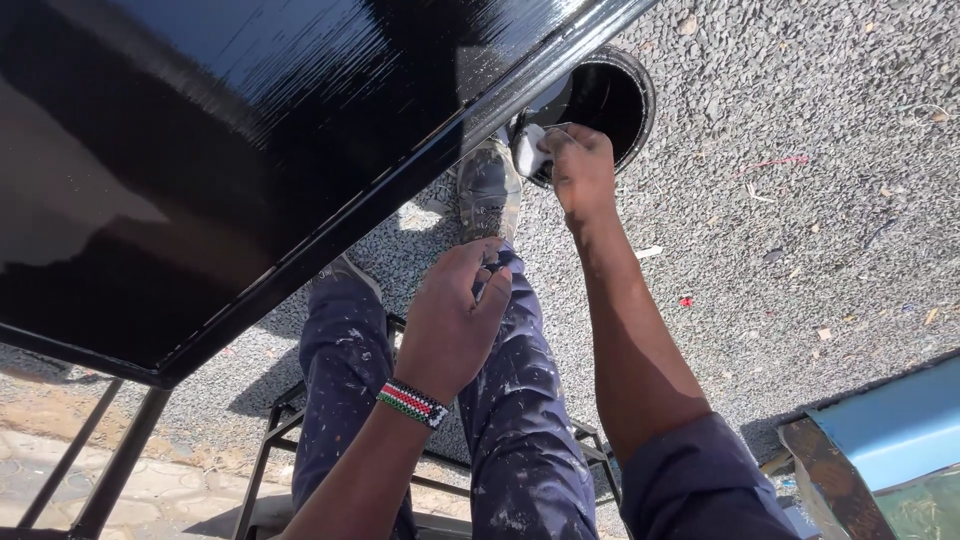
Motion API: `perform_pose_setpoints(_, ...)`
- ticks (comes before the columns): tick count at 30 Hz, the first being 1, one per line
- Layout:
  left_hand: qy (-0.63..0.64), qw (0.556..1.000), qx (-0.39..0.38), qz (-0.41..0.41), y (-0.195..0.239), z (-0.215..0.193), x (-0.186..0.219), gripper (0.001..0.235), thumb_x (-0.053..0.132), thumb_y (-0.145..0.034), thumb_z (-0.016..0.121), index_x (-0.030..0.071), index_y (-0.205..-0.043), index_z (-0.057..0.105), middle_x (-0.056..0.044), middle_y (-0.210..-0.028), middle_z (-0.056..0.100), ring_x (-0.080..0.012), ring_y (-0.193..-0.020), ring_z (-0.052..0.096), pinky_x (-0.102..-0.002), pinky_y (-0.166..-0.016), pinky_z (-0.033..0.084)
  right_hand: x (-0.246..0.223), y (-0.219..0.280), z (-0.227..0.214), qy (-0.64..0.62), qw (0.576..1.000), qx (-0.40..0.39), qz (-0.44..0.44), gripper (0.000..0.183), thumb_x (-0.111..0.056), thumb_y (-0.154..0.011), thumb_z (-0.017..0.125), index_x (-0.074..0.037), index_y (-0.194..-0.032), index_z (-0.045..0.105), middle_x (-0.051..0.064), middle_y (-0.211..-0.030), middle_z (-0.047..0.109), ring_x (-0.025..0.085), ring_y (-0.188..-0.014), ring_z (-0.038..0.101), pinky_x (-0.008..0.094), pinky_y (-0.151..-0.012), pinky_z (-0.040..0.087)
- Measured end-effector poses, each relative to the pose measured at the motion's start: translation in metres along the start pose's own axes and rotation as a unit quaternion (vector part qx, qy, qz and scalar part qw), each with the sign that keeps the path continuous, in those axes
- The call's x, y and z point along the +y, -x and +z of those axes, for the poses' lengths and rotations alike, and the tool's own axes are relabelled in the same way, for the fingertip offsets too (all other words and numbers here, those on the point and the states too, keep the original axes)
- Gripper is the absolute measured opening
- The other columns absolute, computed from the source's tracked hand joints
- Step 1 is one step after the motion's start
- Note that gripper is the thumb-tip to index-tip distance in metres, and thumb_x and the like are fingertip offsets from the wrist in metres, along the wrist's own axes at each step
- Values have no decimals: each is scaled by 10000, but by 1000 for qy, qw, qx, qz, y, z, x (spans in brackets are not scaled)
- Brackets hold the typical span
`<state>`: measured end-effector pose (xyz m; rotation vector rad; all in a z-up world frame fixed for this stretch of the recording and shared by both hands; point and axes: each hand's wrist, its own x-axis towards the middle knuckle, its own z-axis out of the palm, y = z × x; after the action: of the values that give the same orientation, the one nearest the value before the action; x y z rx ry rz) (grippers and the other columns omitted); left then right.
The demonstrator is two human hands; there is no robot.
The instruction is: The person holds a paint bucket and uses a white cloth to apply black paint to a metal table. They repeatedly dip the cloth into the bucket and wipe the paint onto the table's surface.
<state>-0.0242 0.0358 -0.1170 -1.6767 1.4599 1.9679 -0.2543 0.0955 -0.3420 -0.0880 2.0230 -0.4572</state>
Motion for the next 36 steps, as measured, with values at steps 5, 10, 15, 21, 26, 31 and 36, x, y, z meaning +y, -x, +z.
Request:
perform_pose_setpoints(5, 7, 1000, -8, -1, -3, 4, 0, 557, 355, -1199, 540, 39, -1639, 668, -243, -1448, 751, -435, -1312, 796, -636, -917, 737, -15, 20, -16, -259, 941, -74, 206, 328, -302, -858, 828, -121, -1063, 647, 79, -982, 556, 242, -807, 573, 373, -657, 498)
perform_pose_setpoints(10, -4, 1000, -2, -1, -3, 2, 0, 565, 377, -1186, 536, 56, -1628, 680, -231, -1426, 758, -423, -1303, 806, -627, -912, 747, -16, 25, -20, -352, 917, -64, 174, 136, -283, -958, 631, -168, -974, 562, 35, -735, 544, 193, -605, 561, 332, -585, 365)
perform_pose_setpoints(15, -4, 1000, -3, -9, -5, 3, 0, 558, 376, -1190, 552, 57, -1629, 681, -222, -1453, 754, -409, -1321, 806, -609, -937, 742, -15, 15, -6, -341, 925, -9, 169, 206, -150, -905, 639, -80, -1098, 640, 65, -818, 588, 247, -728, 672, 290, -612, 390)
perform_pose_setpoints(21, -8, 1000, -6, -5, -7, 4, 1, 551, 374, -1191, 561, 59, -1626, 685, -226, -1447, 758, -416, -1323, 809, -610, -932, 744, -1, -13, -3, -261, 956, 12, 130, 165, -188, -955, 687, -57, -1056, 691, 124, -806, 627, 269, -745, 597, 349, -606, 404)
perform_pose_setpoints(26, -33, 999, -20, -17, -16, 9, -3, 636, 486, -1146, 515, 147, -1664, 659, -119, -1616, 723, -304, -1336, 752, -562, -1037, 639, -4, -32, -5, 16, 990, 68, -124, 238, -276, -1136, 789, -68, -1246, 827, 75, -1203, 922, 163, -1003, 810, 354, -911, 603)
perform_pose_setpoints(31, -26, 998, -31, -43, -22, 10, -8, 677, 499, -1130, 506, 153, -1699, 627, -97, -1688, 688, -271, -1341, 738, -533, -957, 653, -11, -75, 5, 236, 966, 105, -21, 426, -453, -1112, 885, -27, -1103, 855, 95, -970, 886, 182, -779, 772, 428, -654, 601)
perform_pose_setpoints(36, -48, 998, -19, -23, -26, 18, -27, 642, 502, -1155, 508, 115, -1644, 660, -145, -1621, 720, -334, -1409, 732, -560, -1063, 634, -22, -101, 12, -19, 973, 138, 186, 317, -167, -1142, 367, -159, -966, 630, 22, -888, 567, 176, -790, 446, 428, -706, 354)
